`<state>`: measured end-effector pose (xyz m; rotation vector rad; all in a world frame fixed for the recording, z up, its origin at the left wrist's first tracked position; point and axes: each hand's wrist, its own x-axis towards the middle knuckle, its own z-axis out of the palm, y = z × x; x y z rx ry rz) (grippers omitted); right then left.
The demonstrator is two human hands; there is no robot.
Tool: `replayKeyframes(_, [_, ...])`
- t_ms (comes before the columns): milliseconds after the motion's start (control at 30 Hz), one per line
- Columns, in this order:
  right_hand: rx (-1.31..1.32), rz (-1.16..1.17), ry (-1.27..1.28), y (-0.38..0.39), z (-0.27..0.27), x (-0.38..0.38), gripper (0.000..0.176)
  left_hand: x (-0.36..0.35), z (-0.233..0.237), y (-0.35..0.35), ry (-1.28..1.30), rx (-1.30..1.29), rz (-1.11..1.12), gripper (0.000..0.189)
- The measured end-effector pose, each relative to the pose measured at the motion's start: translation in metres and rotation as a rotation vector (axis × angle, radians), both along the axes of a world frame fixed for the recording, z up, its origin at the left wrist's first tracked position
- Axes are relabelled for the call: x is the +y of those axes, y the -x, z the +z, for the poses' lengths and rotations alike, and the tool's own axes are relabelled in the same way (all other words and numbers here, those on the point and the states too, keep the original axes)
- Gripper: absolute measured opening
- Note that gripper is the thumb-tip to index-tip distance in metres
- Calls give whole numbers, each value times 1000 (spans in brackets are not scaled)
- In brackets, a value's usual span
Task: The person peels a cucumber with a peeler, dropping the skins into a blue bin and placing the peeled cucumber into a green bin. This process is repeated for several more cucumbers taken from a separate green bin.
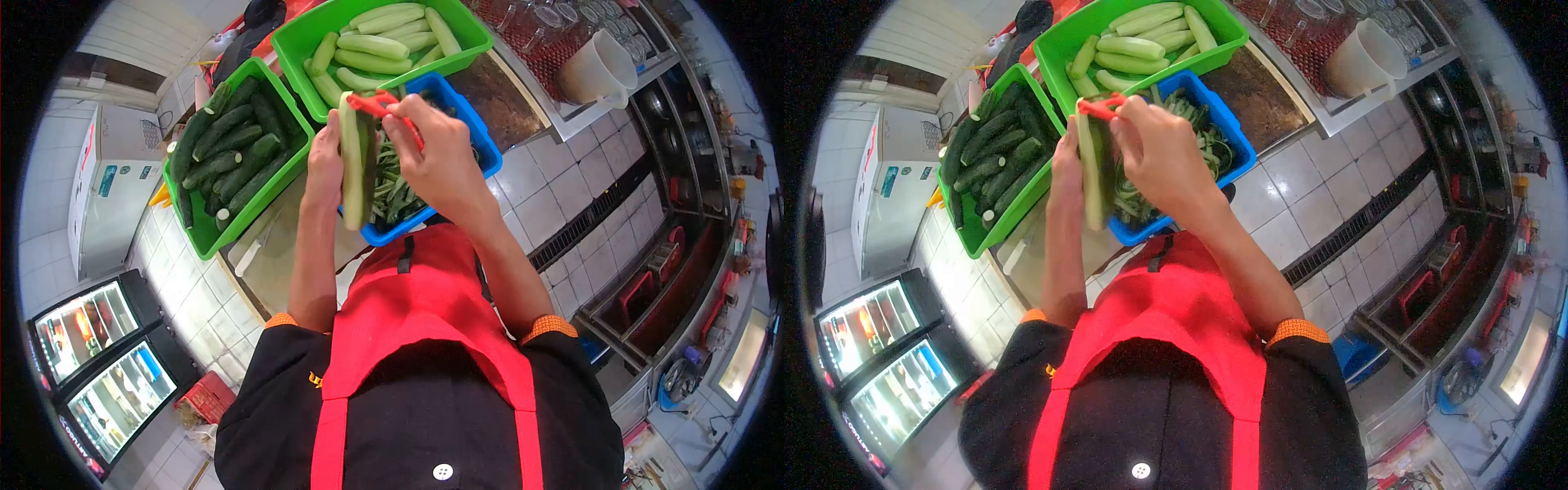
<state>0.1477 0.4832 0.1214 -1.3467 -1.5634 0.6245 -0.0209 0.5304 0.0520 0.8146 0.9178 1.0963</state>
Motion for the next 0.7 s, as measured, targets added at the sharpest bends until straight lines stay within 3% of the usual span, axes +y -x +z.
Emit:
replayKeyframes(33, [0,1,2,7,-5,-10,10,5,-13,-1,33,7,114,36])
replayKeyframes(67, [-19,53,3,18,-15,-21,10,20,-31,3,-6,-345,160,26])
replayKeyframes(100, [-35,95,3,29,-29,-28,10,27,-25,9,-138,-469,19,24])
replayKeyframes(167, [8,-8,-23,38,-72,-32,12,53,-14,30,-26,-174,650,20])
replayKeyframes(233, [56,-441,-91,17,-105,-7,15,69,-18,114,-37,-56,1216,21])
replayKeyframes(300, [243,-566,-33,-6,-112,4,15,45,26,126,-280,52,1392,18])
replayKeyframes(333, [220,-563,-32,-14,-120,7,17,32,34,126,-269,60,1387,18])
replayKeyframes(400, [230,-534,14,-18,-133,8,18,21,42,114,-361,181,906,15])
replayKeyframes(433, [250,-499,58,-18,-141,10,19,21,24,101,-263,263,588,14])
replayKeyframes(467, [267,-480,95,-19,-151,10,22,-1,33,53,-302,668,372,20])
replayKeyframes(500, [268,-466,89,-21,-155,12,22,-11,-1,40,-554,1078,21,26])
replayKeyframes(533, [291,-456,111,-24,-159,13,20,-24,11,-1,-120,1069,-300,33])
replayKeyframes(567, [316,-449,134,-27,-160,14,19,-25,-13,-15,-106,1196,-680,51])
replayKeyframes(633, [397,-433,149,-38,-154,16,18,-57,-70,-36,-278,1453,-561,64])
replayKeyframes(667, [438,-413,147,-44,-148,15,18,-51,-69,-37,-279,1454,-565,64])
replayKeyframes(700, [476,-394,148,-49,-141,11,17,-45,-65,-37,-185,1444,-705,61])
